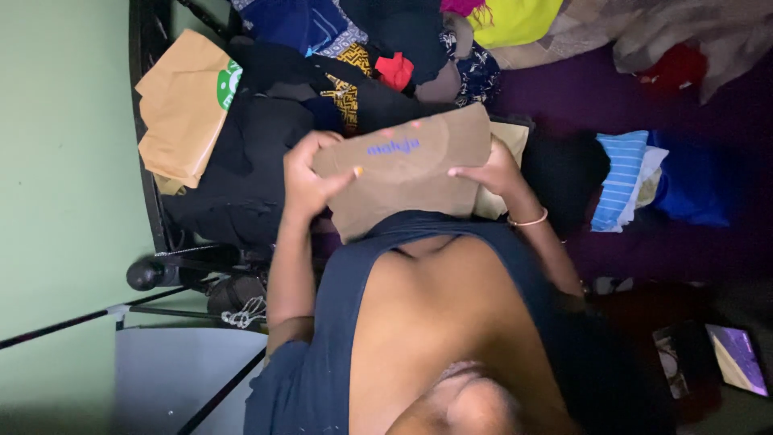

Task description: Folding various pieces of laundry from a pile on a bed.

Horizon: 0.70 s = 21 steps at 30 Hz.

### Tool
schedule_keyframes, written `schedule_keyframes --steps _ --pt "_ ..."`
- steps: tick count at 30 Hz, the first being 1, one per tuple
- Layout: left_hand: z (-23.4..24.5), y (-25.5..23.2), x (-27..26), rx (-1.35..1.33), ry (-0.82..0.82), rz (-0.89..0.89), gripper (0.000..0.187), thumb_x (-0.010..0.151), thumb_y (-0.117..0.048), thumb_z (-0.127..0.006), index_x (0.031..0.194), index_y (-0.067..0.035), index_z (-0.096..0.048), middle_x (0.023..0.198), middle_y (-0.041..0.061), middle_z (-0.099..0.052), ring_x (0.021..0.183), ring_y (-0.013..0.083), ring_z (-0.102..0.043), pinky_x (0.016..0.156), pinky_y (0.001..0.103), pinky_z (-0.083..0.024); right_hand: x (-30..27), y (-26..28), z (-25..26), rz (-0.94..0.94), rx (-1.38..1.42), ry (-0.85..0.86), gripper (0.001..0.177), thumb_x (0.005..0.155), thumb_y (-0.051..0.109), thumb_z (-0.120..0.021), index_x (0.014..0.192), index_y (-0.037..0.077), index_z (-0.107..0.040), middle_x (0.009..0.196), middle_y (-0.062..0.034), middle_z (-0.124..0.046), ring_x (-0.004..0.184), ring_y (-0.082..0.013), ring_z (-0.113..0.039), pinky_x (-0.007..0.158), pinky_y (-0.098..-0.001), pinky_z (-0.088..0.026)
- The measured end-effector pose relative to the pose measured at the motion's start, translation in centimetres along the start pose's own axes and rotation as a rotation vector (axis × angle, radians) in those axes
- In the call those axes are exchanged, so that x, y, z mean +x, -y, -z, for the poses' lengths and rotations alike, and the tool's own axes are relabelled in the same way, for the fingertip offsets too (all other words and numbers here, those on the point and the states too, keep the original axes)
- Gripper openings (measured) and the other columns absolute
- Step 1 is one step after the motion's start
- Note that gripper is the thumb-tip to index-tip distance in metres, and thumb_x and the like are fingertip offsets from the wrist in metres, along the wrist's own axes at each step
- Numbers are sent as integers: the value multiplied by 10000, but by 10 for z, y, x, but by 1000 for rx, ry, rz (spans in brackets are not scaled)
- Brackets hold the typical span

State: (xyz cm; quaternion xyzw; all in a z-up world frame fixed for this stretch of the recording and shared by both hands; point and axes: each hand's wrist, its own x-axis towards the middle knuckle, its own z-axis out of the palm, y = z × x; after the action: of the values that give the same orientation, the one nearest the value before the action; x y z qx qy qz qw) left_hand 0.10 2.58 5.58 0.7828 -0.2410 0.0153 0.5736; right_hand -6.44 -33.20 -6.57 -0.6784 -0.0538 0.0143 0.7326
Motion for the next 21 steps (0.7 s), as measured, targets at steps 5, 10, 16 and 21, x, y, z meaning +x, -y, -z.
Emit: schedule_keyframes --steps 5,10,16,21 --pt "10 24 39 -351 37 176 449 797 -193 -871 1129 -41 -609 1132 81 -687 1037 192 -655 944 349 -539 22 15 -7 -41 146 -79 694 772 132 -835 1394 -27 -572 1297 -114 -688 1191 -200 -657 1064 -387 -522" --pt "-7 107 66 -922 142 280 741 923 -639 -600 1340 -29 -558 1306 132 -659 1188 255 -641 1064 425 -518 56 -11 3 96 319 -79 660 819 167 -749 1418 -39 -562 1318 -113 -673 1223 -200 -647 1092 -355 -496" --pt "-44 167 19 -1049 60 713 1156 766 -912 -278 1606 -121 -351 1573 107 -461 1397 285 -500 1149 477 -450 69 -14 9 -34 425 -240 537 862 210 -739 1329 -25 -616 1185 -103 -709 1070 -196 -683 965 -344 -536" --pt "-50 167 8 -1201 173 683 970 865 -702 -600 1558 -54 -398 1528 172 -503 1357 315 -530 1132 465 -469 63 -8 11 -50 341 -309 459 879 232 -769 1247 -19 -660 1128 -108 -725 1016 -183 -706 923 -332 -558"
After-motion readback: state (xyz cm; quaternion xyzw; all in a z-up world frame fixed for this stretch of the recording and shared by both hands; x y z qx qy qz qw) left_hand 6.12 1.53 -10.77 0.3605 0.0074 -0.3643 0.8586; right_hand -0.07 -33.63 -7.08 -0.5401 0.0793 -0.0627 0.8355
